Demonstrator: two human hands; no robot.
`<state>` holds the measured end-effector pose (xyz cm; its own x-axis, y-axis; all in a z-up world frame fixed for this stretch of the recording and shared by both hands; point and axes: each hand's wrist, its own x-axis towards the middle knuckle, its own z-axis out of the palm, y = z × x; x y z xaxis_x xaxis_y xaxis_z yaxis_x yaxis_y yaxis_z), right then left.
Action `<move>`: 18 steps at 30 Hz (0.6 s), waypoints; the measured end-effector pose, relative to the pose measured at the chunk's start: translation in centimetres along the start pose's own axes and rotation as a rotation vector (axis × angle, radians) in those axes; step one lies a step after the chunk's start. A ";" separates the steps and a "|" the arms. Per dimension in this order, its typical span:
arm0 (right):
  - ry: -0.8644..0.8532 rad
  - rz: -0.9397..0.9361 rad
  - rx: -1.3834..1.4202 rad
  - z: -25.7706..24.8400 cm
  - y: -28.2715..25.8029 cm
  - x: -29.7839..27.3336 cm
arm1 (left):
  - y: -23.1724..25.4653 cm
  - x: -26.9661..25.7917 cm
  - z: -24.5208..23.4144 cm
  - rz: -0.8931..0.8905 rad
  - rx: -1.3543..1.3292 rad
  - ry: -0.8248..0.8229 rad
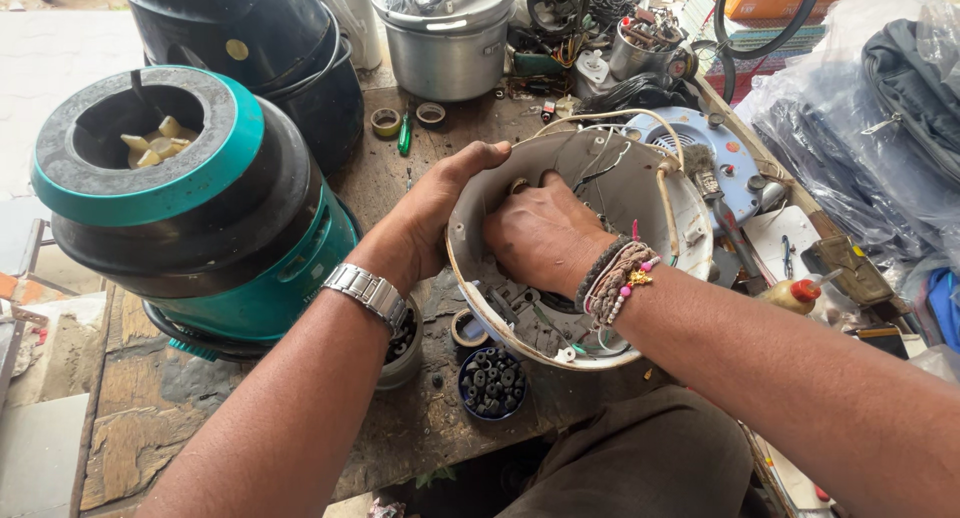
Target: The person works on the internal components of a disassembled appliance, handling wires and electrical parts by hand before using a screwdriver to tighten a screw inside the white plastic housing.
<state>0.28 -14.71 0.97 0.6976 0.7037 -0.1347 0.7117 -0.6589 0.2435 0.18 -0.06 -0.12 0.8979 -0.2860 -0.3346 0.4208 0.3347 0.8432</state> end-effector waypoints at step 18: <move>0.075 -0.028 -0.005 0.8 0.4 0.2 | 0.0 0.2 -0.2 -0.018 0.005 0.002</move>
<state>0.76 -15.07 0.30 0.6695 0.7396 -0.0695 0.7300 -0.6378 0.2454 0.37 0.08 -0.30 0.8907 -0.2896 -0.3503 0.4358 0.3247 0.8394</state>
